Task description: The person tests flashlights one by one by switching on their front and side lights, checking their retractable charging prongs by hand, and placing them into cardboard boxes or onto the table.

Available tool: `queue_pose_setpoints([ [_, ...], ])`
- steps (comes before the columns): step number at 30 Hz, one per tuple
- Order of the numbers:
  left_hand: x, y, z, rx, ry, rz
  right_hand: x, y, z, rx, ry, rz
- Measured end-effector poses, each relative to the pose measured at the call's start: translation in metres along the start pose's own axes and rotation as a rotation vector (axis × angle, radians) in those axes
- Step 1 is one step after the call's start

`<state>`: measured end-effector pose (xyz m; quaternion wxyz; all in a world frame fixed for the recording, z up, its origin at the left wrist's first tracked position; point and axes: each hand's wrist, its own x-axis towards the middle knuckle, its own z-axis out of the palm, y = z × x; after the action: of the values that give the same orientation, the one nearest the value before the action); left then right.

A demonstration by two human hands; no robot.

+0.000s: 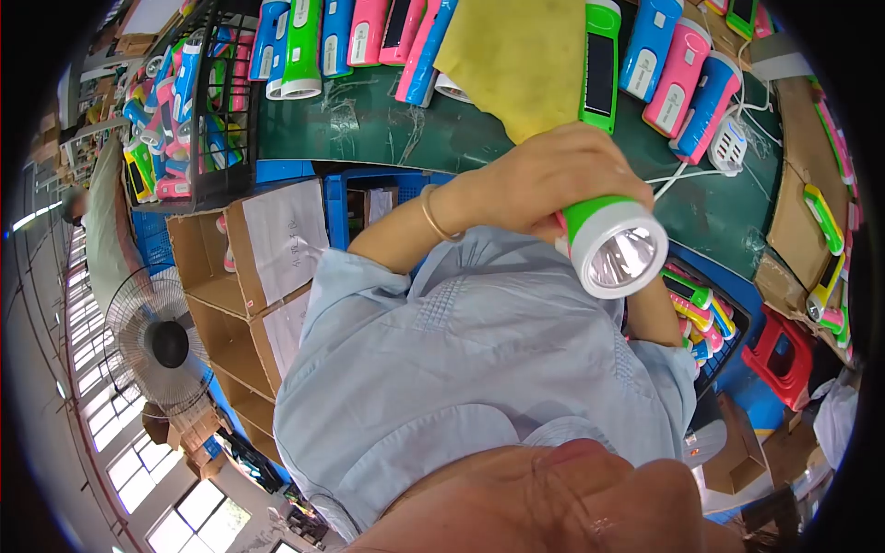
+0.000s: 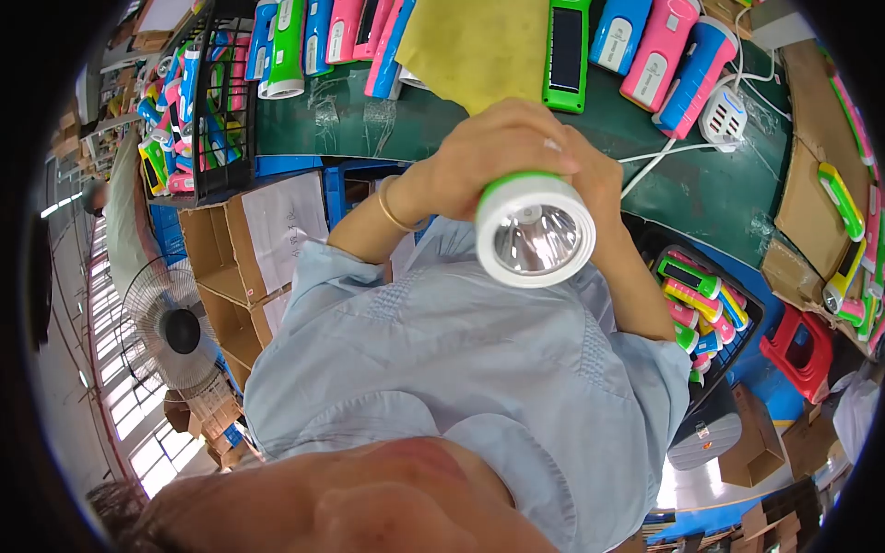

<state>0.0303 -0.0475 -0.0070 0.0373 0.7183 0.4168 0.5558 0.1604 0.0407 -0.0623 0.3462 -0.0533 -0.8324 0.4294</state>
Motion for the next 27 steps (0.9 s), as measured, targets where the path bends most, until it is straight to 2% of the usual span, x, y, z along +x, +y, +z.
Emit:
queue_pose_setpoints([
  [2, -0.022, -0.003, 0.009, 0.026, -0.01, 0.005, -0.008, 0.009, 0.002, 0.068, -0.045, 0.055],
  [4, -0.033, -0.002, 0.008, 0.037, -0.048, -0.028, 0.007, -0.016, -0.013, 0.018, -0.116, 0.272],
  [5, -0.033, 0.002, 0.002, 0.063, -0.137, -0.112, 0.011, -0.018, -0.021, -0.02, -0.149, 0.255],
  [8, -0.041, 0.001, 0.007, -0.027, -0.008, -0.32, 0.001, -0.009, -0.031, -0.037, -0.132, 0.245],
  [12, -0.042, 0.009, 0.009, -0.007, 0.045, -0.491, -0.009, -0.002, -0.029, 0.017, 0.007, 0.204],
  [14, -0.039, 0.011, 0.008, 0.111, 0.074, -0.482, -0.009, -0.009, -0.029, 0.077, 0.018, 0.297],
  [17, -0.028, 0.015, 0.013, -0.006, 0.192, -0.804, -0.005, -0.015, -0.028, 0.089, -0.01, 0.351],
  [20, -0.024, 0.002, 0.003, -0.363, 0.155, -0.859, 0.007, -0.026, -0.031, 0.238, 0.016, 0.38],
  [21, -0.019, -0.001, -0.004, -0.364, 0.059, -0.816, 0.011, -0.033, -0.031, 0.27, 0.071, 0.407],
  [24, -0.006, 0.009, -0.003, -0.439, 0.149, -0.99, 0.024, -0.043, -0.036, 0.338, 0.046, 0.344],
  [25, -0.006, 0.007, -0.003, -0.347, 0.105, -0.956, 0.029, -0.041, -0.038, 0.289, 0.006, 0.296],
  [27, -0.007, 0.001, -0.005, -0.163, 0.018, -0.884, 0.037, -0.037, -0.035, 0.225, -0.062, 0.332],
])
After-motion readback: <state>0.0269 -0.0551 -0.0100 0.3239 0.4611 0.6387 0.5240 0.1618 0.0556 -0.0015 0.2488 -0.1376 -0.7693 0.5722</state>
